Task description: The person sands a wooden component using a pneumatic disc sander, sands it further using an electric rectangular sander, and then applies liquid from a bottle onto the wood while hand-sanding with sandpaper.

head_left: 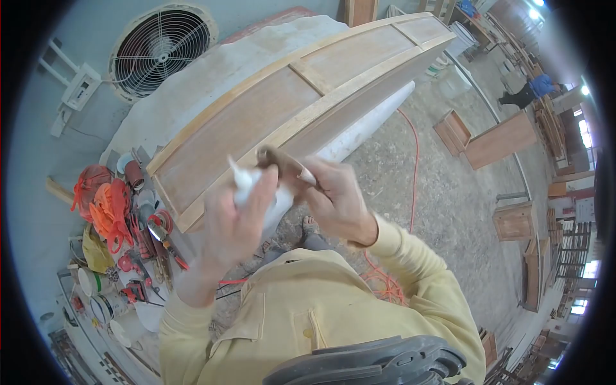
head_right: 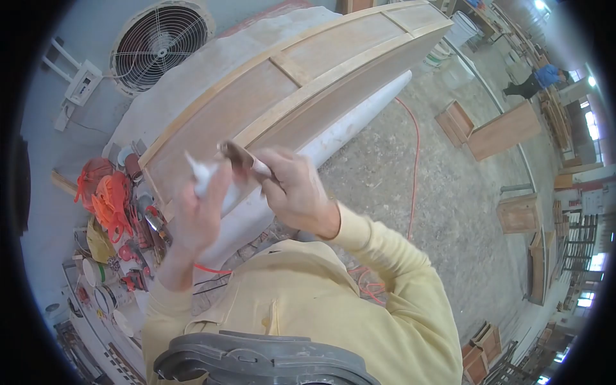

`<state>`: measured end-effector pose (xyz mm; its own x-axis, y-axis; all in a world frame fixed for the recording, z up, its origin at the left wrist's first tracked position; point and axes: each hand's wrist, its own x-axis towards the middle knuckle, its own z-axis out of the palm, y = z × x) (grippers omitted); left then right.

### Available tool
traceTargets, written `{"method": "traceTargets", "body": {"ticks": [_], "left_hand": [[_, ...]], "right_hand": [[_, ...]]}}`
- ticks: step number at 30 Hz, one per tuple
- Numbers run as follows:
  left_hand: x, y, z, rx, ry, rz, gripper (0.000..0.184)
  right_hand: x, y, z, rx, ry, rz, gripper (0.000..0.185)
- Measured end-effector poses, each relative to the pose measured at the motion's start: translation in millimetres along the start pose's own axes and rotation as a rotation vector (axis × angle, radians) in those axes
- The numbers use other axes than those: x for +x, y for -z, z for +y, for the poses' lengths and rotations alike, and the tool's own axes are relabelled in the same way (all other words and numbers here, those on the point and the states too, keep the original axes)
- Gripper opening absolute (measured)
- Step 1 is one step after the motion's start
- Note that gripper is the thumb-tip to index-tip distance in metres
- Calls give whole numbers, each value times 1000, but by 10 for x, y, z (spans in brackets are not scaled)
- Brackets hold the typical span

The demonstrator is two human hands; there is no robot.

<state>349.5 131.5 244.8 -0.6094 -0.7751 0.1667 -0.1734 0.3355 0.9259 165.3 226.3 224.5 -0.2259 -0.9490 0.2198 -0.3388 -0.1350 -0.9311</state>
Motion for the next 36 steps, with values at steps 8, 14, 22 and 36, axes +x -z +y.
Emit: {"method": "traceTargets", "body": {"ticks": [8, 14, 22, 36], "left_hand": [[1217, -299, 124, -132, -3, -36, 50], [1248, 94, -556, 35, 109, 5, 51], [659, 1126, -739, 101, 46, 339, 58], [-183, 1783, -988, 85, 1, 634, 40]], "right_hand": [[703, 616, 744, -1071, 798, 322, 48], [706, 257, 1381, -817, 732, 85, 49], [417, -1046, 819, -603, 701, -222, 60], [448, -1061, 939, -862, 629, -95, 63]]}}
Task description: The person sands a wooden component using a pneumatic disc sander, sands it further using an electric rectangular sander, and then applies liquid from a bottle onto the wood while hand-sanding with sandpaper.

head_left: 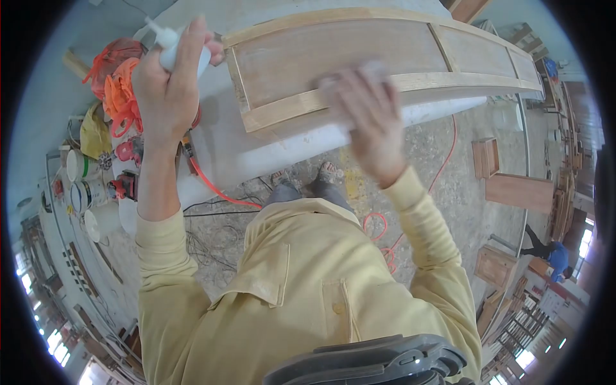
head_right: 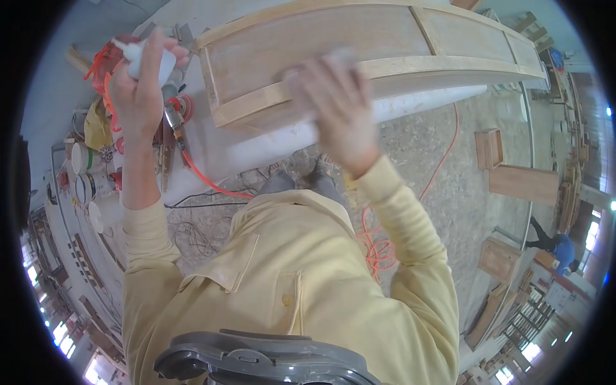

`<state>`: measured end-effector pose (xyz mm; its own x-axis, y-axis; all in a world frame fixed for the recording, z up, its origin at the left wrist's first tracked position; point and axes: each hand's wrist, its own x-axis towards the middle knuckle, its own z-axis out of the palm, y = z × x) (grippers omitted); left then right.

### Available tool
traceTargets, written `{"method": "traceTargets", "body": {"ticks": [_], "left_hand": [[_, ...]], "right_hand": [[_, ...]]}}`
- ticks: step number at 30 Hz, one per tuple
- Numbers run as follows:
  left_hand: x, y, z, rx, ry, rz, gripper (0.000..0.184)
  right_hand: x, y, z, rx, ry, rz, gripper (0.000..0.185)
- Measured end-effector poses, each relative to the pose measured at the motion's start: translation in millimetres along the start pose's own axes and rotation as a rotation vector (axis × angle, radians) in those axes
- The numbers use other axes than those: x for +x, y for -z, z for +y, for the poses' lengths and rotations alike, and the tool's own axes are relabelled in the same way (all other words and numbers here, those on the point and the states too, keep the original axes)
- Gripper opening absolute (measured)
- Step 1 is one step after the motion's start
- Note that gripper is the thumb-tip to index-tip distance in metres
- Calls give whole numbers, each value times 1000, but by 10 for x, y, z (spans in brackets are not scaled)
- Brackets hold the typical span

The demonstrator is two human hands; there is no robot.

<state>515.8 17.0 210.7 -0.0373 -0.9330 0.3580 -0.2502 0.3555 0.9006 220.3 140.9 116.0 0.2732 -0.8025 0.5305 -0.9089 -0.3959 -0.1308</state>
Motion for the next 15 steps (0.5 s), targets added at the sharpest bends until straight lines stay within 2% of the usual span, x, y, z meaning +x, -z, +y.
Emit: {"method": "traceTargets", "body": {"ticks": [1, 3, 7, 9, 10, 12, 13, 15], "left_hand": [[-51, 11, -83, -5, 3, -4, 40], [-189, 55, -235, 2, -34, -15, 36], [-478, -101, -273, 160, -2, -107, 32], [-624, -250, -264, 147, -36, -95, 30], [-683, -324, -305, 151, -27, -73, 30], [-762, -467, -378, 139, -168, 23, 23], [-783, -523, -361, 147, -161, 53, 23], [-839, -636, -322, 221, -225, 150, 20]], "right_hand": [[-98, 68, 224, -106, -20, 48, 61], [-219, 330, 503, -337, -121, -28, 58], [-293, 700, 649, -278, -107, 37, 56], [-245, 900, 672, -163, -83, 203, 36], [-160, 1002, 586, -152, -61, 199, 36], [57, 1165, 373, 39, -366, 190, 20], [124, 1176, 377, 52, -337, 184, 20], [262, 1172, 457, -93, 228, -202, 22]]}}
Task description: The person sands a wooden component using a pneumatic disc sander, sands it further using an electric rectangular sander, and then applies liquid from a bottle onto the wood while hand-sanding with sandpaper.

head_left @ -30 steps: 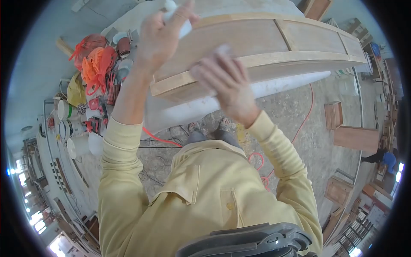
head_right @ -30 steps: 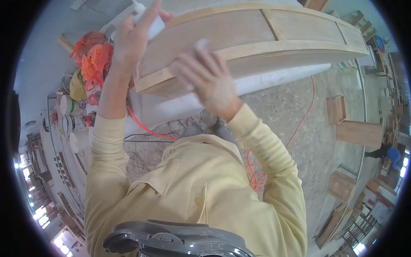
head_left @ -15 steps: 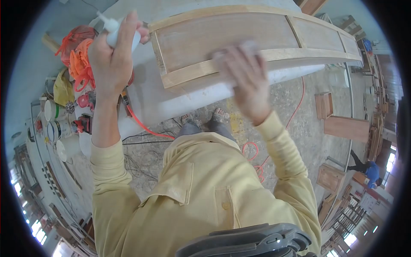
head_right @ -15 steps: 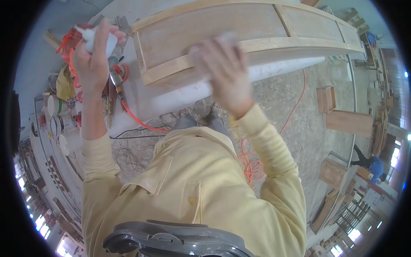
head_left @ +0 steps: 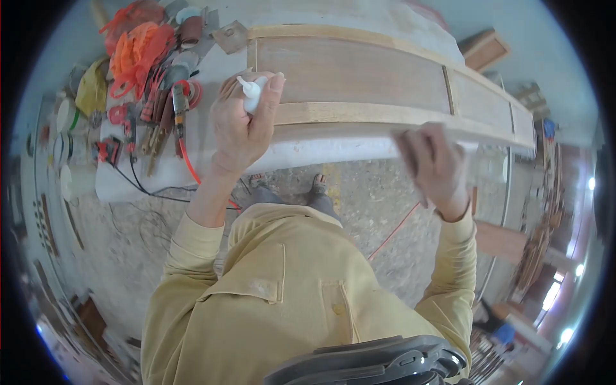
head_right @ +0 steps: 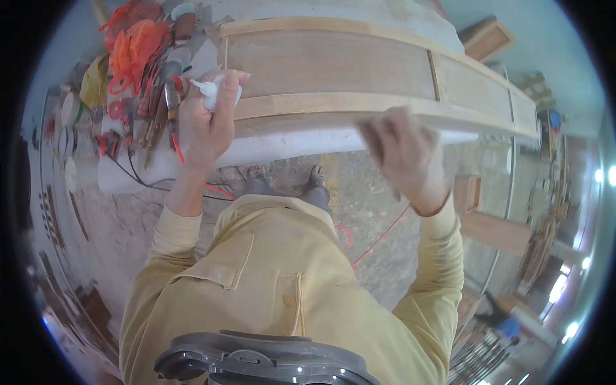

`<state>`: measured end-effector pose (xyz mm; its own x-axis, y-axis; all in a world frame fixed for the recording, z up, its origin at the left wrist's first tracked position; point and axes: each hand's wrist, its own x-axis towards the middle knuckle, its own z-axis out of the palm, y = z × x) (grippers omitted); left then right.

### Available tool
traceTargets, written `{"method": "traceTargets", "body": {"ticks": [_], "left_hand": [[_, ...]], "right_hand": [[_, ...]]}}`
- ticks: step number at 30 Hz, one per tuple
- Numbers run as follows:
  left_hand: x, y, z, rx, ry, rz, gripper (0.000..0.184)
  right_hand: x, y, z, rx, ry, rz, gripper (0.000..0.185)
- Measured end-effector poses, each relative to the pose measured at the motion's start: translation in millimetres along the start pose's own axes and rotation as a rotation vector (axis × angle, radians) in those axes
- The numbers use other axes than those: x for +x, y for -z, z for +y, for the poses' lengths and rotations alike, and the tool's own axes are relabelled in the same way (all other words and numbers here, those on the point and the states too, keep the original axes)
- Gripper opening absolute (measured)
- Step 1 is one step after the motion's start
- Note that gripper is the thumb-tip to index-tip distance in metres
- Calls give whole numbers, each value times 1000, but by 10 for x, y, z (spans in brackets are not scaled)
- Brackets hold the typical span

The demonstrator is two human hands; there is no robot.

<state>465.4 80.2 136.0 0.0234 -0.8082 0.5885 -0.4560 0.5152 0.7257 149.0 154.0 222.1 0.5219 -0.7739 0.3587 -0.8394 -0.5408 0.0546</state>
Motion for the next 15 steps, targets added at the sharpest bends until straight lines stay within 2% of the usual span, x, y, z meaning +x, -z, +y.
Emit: {"method": "traceTargets", "body": {"ticks": [1, 3, 4, 6, 8, 10, 12, 13, 15], "left_hand": [[-25, -42, 21, 20, 19, 43, 20], [-88, -133, 52, 54, -45, 74, 19], [-122, -170, 71, 78, -13, 123, 19], [-137, -221, 78, 48, 78, 169, 17], [-183, -290, 61, 65, 103, 228, 16], [-224, -366, -19, 64, 133, 275, 17], [-257, -421, -137, 325, -90, 325, 21], [-261, -452, -139, 334, -65, 360, 21], [-265, -491, -181, 588, -253, 416, 20]], "right_hand": [[43, -56, 70, 7, 50, -1, 22], [80, -225, 205, 326, 168, -45, 28], [98, -251, 243, 337, 227, -64, 28], [118, -279, 292, 337, 138, -166, 30], [199, -320, 410, 316, 287, -138, 30], [224, -437, 590, 200, 279, -169, 20], [259, -477, 715, 166, 349, -147, 20], [287, -498, 749, 134, 387, -104, 20], [322, -617, 742, 103, 503, -79, 23]]}}
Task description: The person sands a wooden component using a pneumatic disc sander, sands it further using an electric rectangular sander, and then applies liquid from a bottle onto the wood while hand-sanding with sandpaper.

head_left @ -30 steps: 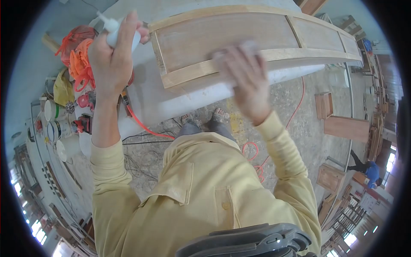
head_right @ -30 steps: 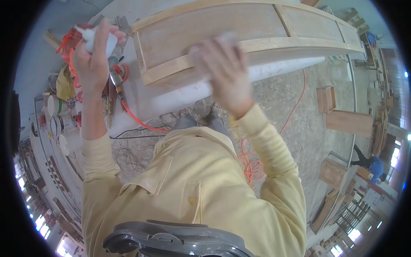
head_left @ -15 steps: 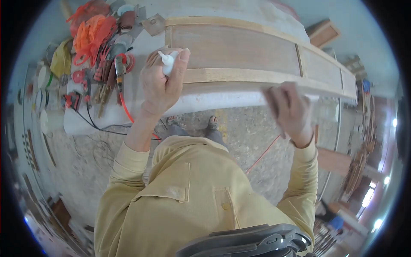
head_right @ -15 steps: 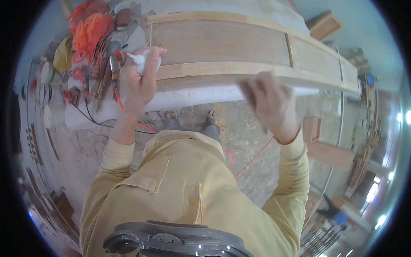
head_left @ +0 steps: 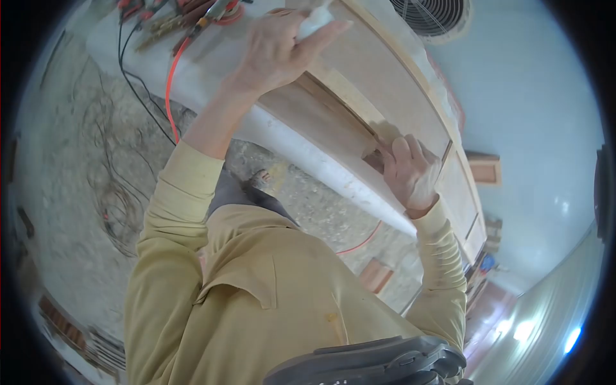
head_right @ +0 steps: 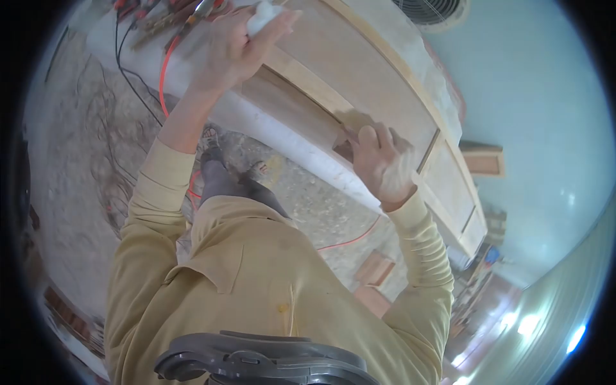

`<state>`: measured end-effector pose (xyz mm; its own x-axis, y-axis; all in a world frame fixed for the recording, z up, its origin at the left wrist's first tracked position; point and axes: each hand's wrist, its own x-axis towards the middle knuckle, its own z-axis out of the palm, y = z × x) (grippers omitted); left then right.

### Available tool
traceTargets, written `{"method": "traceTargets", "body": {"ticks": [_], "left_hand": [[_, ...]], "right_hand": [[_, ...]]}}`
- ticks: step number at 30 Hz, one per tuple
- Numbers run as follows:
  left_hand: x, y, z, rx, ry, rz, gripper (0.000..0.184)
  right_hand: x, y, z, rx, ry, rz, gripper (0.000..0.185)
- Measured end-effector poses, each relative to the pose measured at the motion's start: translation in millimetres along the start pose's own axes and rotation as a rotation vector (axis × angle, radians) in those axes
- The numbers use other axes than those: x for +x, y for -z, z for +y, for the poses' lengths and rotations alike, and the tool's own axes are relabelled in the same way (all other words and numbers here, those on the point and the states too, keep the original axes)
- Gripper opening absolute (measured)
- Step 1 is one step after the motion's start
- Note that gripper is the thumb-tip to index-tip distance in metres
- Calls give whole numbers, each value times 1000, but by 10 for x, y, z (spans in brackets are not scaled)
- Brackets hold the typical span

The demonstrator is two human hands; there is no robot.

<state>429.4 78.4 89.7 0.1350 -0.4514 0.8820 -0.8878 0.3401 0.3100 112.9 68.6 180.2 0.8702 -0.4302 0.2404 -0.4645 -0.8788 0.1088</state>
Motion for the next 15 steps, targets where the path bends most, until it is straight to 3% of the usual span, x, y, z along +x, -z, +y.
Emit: {"method": "traceTargets", "body": {"ticks": [1, 3, 7, 9, 10, 12, 15], "left_hand": [[-60, -18, -60, 18, 22, 19, 20], [-198, -62, -119, 247, -156, -101, 46], [-274, -102, -102, 172, -154, -84, 45], [-392, -348, -142, 11, 40, 225, 44], [-321, -284, -88, 7, 48, 236, 44], [-232, -101, -1, -68, 222, -26, 41], [-168, -68, 50, -60, 260, -1, 39]], "right_hand": [[57, -44, -14, -36, 70, 29, 27], [398, -167, -171, -30, 110, 49, 26], [852, -243, -398, -17, 95, 23, 20], [692, -120, -293, -30, 184, -14, 19], [604, -45, -243, -38, 270, -45, 19], [507, 11, -229, 53, 189, -87, 22], [813, -32, -411, 91, 107, -113, 30]]}}
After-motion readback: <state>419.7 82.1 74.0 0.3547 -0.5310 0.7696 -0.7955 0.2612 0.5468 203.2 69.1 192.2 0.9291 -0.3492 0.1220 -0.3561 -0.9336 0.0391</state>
